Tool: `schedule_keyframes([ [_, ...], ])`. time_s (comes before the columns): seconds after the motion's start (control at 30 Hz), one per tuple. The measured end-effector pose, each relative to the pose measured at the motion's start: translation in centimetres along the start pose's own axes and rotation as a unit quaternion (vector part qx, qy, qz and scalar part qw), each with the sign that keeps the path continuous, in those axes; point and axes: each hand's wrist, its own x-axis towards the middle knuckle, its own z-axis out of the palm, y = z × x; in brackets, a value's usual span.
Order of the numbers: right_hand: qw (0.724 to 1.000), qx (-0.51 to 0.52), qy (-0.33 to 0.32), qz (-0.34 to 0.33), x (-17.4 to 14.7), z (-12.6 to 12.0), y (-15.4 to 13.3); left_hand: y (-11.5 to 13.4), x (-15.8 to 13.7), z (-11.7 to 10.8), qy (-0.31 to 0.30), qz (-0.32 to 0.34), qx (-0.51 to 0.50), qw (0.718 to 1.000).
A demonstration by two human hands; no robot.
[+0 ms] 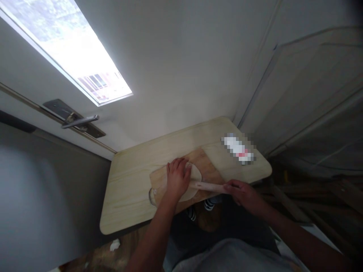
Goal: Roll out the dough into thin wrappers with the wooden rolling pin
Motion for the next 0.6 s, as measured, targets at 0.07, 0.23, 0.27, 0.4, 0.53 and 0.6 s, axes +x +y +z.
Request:
schedule_keyframes([
  [0.07, 1.000, 0.015, 0.008, 0.007, -0.1, -1.0, 1.0, 1.1, 0.7, 0.2, -0.005, 0.013, -0.009, 1.000],
  [0.23, 0.998, 0.032, 0.050, 0.023, -1.3, -2.3, 3.0, 3.1, 2.2, 1.8, -0.030, 0.056, -0.011, 0.998],
  [0.27, 0.997, 0.029, 0.058, 0.028, -1.7, -2.3, 3.1, 3.3, 2.4, 2.1, -0.037, 0.062, -0.003, 0.997],
  [0.4, 0.997, -0.020, 0.067, 0.027, -2.6, -2.0, 2.7, 3.7, 3.0, 2.8, -0.051, 0.086, 0.028, 0.995],
  [0.53, 0.996, -0.035, 0.084, 0.008, -2.5, -2.3, 2.4, 3.7, 3.7, 2.9, -0.044, 0.099, 0.044, 0.993],
  [0.6, 0.996, -0.020, 0.092, 0.004, -2.2, -2.5, 2.4, 3.8, 4.1, 3.1, -0.041, 0.101, 0.049, 0.993],
])
